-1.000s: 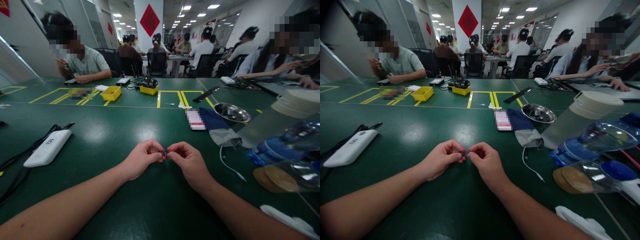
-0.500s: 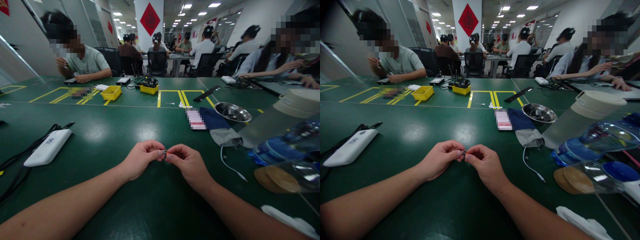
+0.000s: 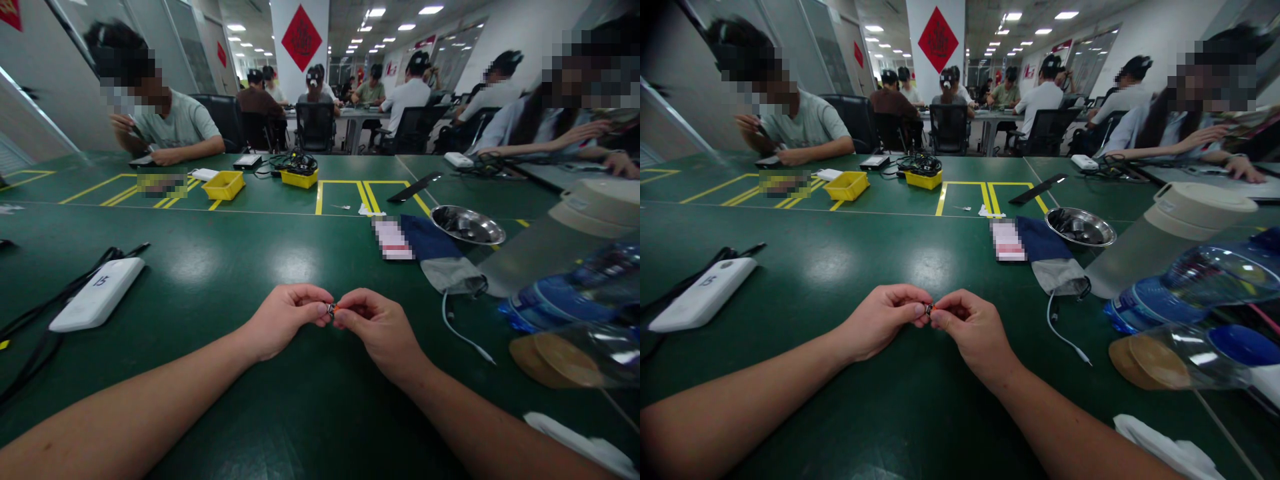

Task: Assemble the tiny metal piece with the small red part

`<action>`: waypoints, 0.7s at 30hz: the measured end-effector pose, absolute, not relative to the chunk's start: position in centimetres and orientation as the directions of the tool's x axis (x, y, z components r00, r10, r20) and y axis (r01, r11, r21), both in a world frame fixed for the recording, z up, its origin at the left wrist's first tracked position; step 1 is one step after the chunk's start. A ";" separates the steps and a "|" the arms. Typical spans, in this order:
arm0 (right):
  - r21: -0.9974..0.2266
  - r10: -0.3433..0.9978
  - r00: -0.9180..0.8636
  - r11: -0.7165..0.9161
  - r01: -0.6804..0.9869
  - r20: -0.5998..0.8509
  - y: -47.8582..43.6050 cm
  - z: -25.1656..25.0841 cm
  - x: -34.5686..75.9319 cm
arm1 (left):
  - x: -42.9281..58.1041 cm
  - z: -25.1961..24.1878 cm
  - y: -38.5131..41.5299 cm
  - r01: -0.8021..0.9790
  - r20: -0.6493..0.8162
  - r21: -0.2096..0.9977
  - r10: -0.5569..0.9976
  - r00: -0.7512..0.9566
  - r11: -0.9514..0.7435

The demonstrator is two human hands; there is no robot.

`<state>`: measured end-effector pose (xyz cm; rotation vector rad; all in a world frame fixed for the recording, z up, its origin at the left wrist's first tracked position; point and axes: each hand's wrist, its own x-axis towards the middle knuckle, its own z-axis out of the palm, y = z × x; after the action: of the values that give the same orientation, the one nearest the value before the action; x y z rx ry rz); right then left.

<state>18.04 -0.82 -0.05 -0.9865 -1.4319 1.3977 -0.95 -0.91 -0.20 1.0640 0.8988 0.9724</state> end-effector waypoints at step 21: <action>-1.000 0.938 -0.348 0.006 0.011 0.002 -1.2 0.3 17.9 | -1.3 -0.3 -0.9 -0.130 -0.074 0.984 0.939 0.336 0.124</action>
<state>17.86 -1.24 0.32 -1.0256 -1.4769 1.4576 -1.31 -0.91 -0.31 1.1688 0.9015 0.9577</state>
